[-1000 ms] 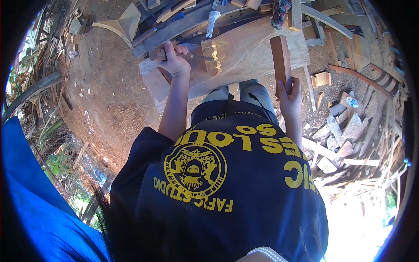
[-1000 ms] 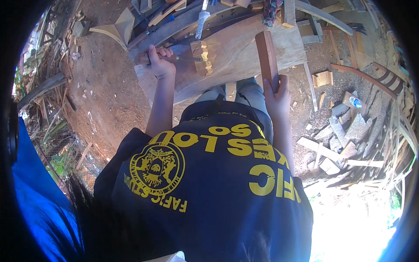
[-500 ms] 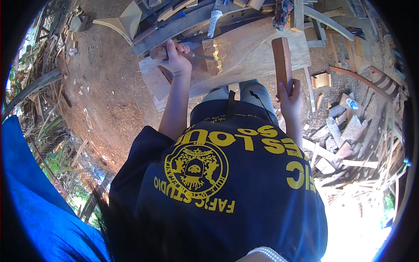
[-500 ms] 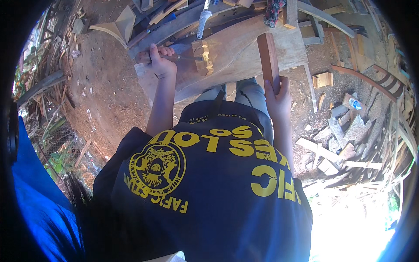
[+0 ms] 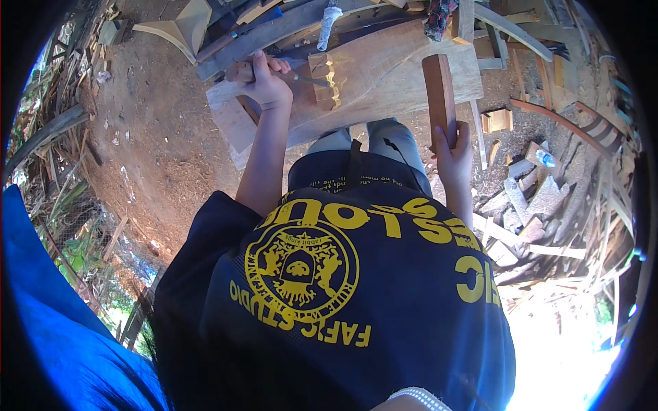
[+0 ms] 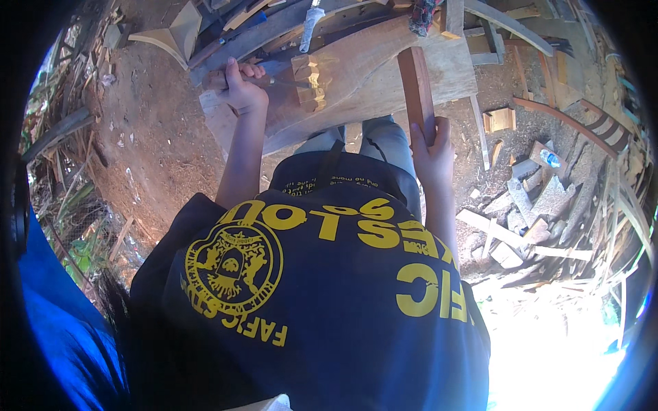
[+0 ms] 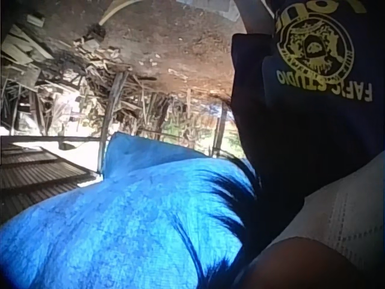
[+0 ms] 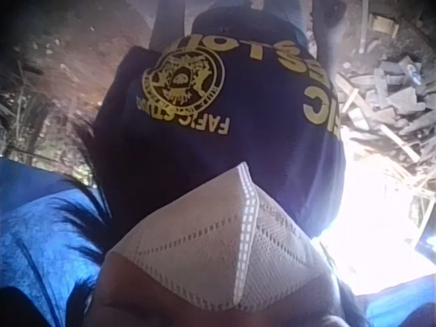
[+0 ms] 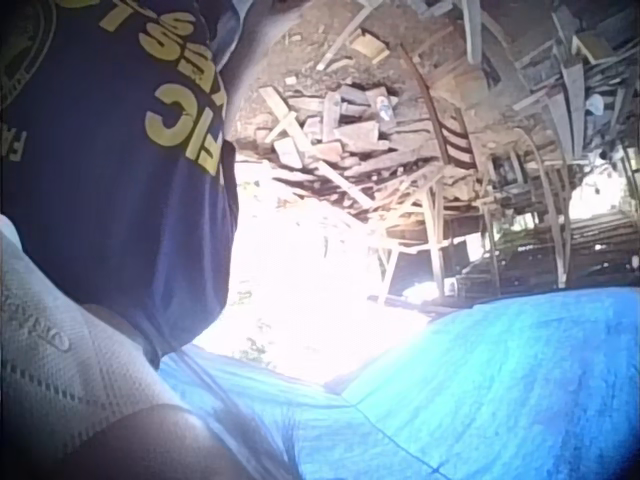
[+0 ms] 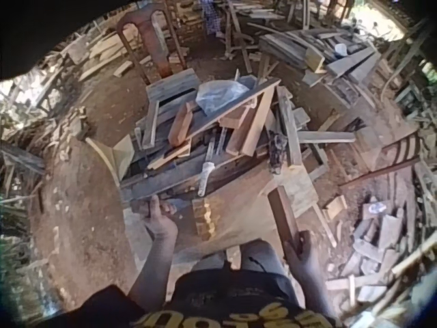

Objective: Manually sawing and chiseling a piece of wood at a workbench.

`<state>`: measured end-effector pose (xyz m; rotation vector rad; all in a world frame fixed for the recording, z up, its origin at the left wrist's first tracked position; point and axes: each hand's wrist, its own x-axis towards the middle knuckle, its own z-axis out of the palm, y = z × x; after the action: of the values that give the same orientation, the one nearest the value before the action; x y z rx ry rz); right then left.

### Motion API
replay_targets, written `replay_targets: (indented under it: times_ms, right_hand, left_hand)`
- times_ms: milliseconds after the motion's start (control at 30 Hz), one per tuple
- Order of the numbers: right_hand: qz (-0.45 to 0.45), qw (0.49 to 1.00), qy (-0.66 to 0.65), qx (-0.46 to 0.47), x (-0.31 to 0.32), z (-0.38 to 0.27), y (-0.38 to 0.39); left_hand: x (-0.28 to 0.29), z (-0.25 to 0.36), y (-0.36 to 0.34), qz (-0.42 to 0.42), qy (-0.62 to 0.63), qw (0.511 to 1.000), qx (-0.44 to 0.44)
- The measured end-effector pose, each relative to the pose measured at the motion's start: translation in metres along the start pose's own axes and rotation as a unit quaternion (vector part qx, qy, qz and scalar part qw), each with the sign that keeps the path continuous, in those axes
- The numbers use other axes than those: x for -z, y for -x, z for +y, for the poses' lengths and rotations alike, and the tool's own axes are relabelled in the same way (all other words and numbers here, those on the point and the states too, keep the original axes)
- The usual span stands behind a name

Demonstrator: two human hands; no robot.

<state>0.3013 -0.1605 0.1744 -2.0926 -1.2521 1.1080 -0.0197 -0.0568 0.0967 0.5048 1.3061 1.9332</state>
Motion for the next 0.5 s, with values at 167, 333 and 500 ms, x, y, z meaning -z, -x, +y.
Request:
replay_targets:
  times_ms: [167, 333, 500]
  right_hand:
    - [-0.017, 1.0, -0.019, -0.001, -0.002, 0.003, 0.0]
    - [-0.028, 0.998, 0.047, 0.033, -0.004, 0.01, 0.0]
    - [-0.057, 0.998, 0.027, 0.013, -0.007, 0.018, -0.001]
  left_hand:
    - [-0.001, -0.001, 0.001, -0.003, 0.003, 1.0, -0.011]
    - [0.0, -0.001, 0.009, -0.022, -0.004, 0.999, -0.042]
    - [0.002, 0.001, 0.023, -0.032, 0.015, 0.999, -0.037]
